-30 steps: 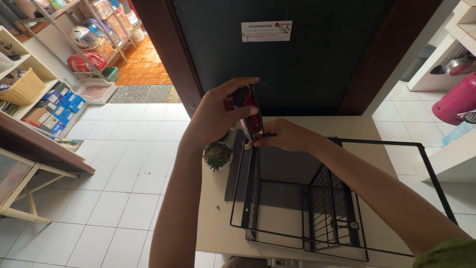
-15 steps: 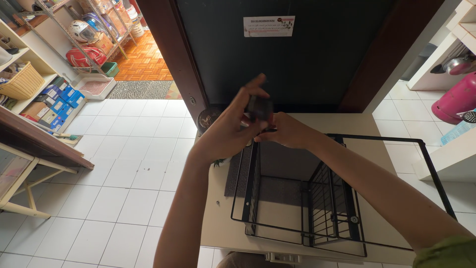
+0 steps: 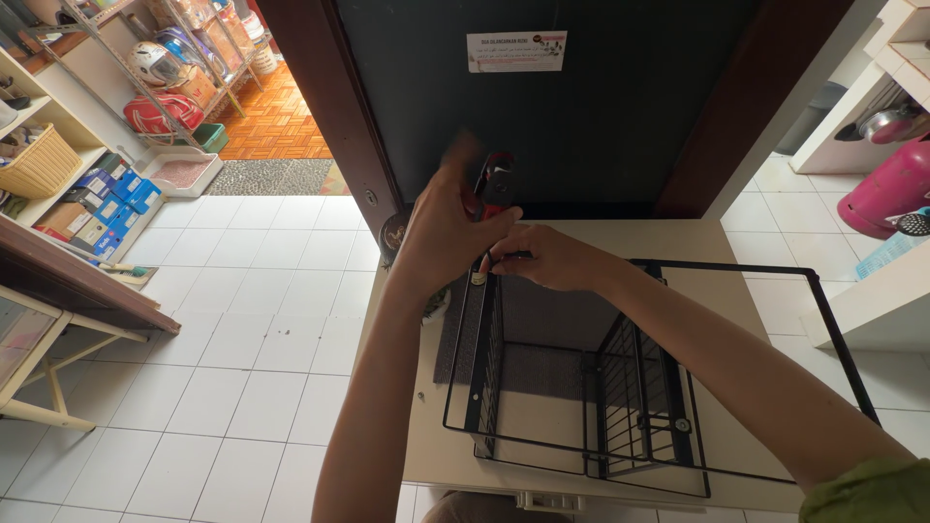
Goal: The person assembles a black wire rack on a low table. They use a screwdriver to tighten screws at the frame joints, reposition the rack, and attach a wire shelf insert.
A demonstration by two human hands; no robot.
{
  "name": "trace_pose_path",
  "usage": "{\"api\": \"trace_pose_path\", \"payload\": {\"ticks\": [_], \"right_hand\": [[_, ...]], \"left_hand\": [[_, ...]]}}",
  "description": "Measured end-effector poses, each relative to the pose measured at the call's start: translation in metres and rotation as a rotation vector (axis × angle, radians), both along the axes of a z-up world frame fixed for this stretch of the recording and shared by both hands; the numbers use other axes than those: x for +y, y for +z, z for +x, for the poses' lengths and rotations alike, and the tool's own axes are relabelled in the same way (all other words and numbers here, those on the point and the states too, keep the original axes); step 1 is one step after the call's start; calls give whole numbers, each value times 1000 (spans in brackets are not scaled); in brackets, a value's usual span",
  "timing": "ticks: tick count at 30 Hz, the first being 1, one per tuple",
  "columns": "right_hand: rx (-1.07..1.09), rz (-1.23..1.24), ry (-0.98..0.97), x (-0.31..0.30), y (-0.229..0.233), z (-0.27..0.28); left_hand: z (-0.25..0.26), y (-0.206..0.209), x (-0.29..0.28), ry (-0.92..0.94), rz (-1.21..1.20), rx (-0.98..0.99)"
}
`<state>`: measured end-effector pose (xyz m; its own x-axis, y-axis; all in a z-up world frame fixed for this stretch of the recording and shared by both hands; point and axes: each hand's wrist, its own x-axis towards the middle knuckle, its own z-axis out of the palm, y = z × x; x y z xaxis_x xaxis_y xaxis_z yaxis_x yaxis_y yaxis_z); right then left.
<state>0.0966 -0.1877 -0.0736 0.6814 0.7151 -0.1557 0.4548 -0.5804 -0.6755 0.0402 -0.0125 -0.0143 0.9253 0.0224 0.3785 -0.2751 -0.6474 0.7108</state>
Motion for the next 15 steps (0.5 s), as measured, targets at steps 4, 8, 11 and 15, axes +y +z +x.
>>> {"api": "trace_pose_path", "payload": {"ticks": [4,8,11,15], "right_hand": [[-29,104,43,-1,-5,4],[-90,139,47,-1,-9,6],[-32,118,-2,1,-10,6],[-34,180,56,-2,-14,8]], "left_hand": [[4,-5,-2,39,160,-309],[6,-4,-12,158,-184,41],[5,-10,-21,283,-282,-71],[9,-23,-21,395,-332,-261]]}}
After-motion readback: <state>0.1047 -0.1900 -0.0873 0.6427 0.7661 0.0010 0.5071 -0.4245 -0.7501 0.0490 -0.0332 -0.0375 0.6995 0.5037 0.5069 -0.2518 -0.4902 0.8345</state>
